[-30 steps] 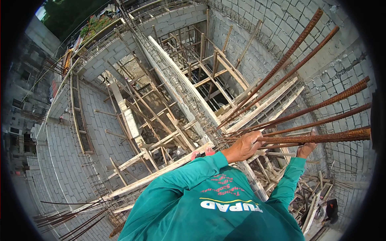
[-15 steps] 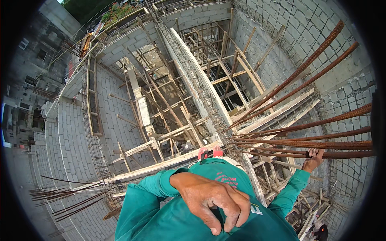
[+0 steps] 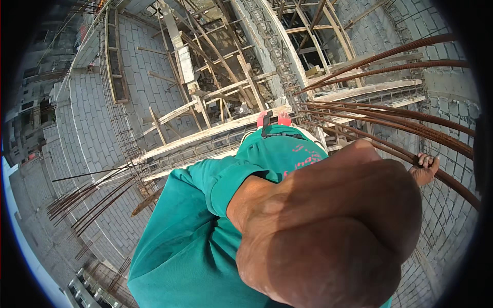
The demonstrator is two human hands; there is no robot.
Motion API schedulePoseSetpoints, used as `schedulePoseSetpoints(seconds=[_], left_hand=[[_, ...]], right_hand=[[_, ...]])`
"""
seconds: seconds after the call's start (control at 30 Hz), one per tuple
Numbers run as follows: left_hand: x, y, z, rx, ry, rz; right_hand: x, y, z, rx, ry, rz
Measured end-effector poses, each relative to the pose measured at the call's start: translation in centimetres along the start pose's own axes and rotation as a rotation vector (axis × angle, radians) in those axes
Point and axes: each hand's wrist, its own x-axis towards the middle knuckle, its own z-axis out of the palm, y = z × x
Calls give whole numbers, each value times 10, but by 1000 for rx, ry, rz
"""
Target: Installing and securing wooden formwork for a concrete beam using a hammer and tape measure.
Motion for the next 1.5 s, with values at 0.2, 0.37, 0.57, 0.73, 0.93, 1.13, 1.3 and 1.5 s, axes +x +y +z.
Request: schedulePoseSetpoints(seconds=[0.2, 0.37, 0.57, 0.73, 0.93, 1.13, 1.3, 1.5], left_hand=[[-6, -9, -21, -379, -282, -185], [-7, -21, -30, -769, -555, -296], [-18, -28, -88, -579, -867, -749], [-68, -74, -175, 883, -602, -698], [-136, -124, -293, 1302, -764, -885], [-66, -145, -184, 911, -701, -1035], [8, -132, -47, 128, -875, -906], [97, -34, 92, -977, -1517, -869]], right_hand=[[6, -11, -18, -71, 42, -61], [-2, -1, -7, -87, -25, -53], [8, 0, -15, -134, -53, -41], [7, -14, -12, -90, -12, -52], [-6, -4, -4, -29, 216, -123], [-16, 2, 36, -41, 306, -140], [-22, -16, 14, -41, 342, -153], [-12, -5, 22, -198, 357, -249]])
